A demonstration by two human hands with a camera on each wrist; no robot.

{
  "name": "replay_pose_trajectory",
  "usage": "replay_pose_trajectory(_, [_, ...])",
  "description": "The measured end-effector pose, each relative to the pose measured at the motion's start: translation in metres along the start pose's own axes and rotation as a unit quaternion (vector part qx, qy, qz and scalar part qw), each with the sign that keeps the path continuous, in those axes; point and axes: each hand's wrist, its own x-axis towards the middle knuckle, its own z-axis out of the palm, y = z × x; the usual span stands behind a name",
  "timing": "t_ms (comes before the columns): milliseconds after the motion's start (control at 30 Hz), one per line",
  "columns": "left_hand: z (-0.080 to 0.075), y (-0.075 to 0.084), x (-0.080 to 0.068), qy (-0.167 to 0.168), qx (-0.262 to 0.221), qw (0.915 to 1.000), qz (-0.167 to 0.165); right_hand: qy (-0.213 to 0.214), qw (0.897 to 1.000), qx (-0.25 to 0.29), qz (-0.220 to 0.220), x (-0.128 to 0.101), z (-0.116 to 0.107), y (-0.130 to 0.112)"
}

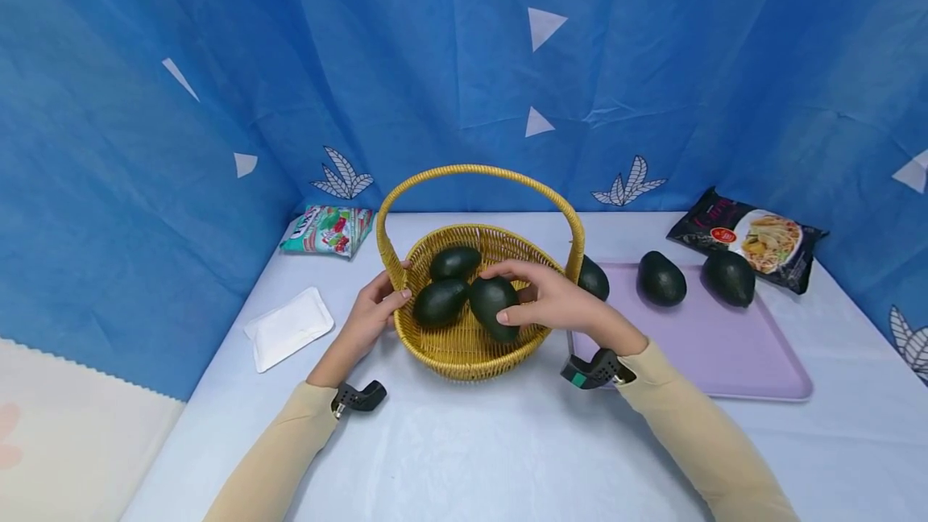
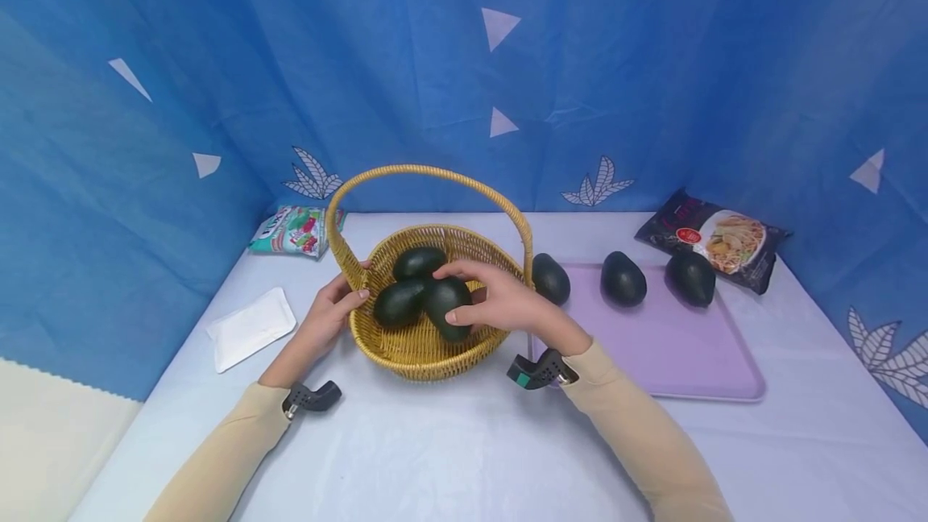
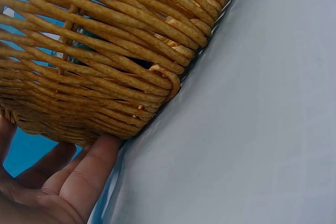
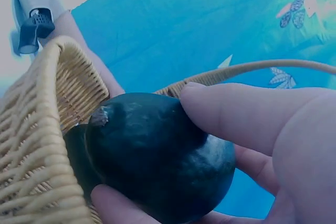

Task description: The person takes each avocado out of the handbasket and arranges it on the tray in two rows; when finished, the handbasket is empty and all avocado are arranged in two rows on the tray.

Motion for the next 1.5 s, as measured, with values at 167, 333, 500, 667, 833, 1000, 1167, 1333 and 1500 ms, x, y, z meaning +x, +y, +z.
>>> replay_pose_trajectory(167, [-0.001,0.001,0.0,0.0,0.008,1.0,0.003,0.001,1.0,0.019,-0.002,-0.016,-0.005,-0.004])
replay_pose_trajectory(333, [-0.001,0.001,-0.001,-0.003,0.006,1.0,0.004,-0.003,0.999,0.013,-0.031,-0.033,-0.011,-0.005])
replay_pose_trajectory(500, [-0.001,0.002,-0.001,-0.007,0.005,0.9999,0.008,-0.006,0.998,0.011,-0.055,-0.052,-0.017,-0.004])
replay_pose_trajectory(667, [-0.001,0.002,-0.001,-0.005,0.004,1.0,0.0,-0.009,0.998,0.045,-0.051,-0.072,-0.023,0.002])
replay_pose_trajectory(833, [-0.001,0.002,-0.001,-0.006,0.006,1.0,-0.004,0.016,0.999,0.03,-0.034,-0.092,-0.028,0.006])
replay_pose_trajectory(1000, [-0.001,0.001,-0.002,-0.007,-0.001,1.0,0.005,0.019,0.999,0.025,-0.025,-0.106,-0.033,0.013])
replay_pose_trajectory(1167, [-0.003,0.0,-0.001,-0.007,-0.007,0.9999,0.014,0.025,1.0,0.0,-0.009,-0.11,-0.037,0.022])
replay_pose_trajectory(1333, [-0.002,-0.001,-0.001,-0.014,-0.014,0.9998,0.007,0.04,0.997,-0.058,0.014,-0.11,-0.041,0.029])
replay_pose_trajectory(1500, [-0.002,-0.001,-0.001,-0.012,-0.01,0.9999,0.002,0.062,0.991,-0.106,0.047,-0.109,-0.042,0.041])
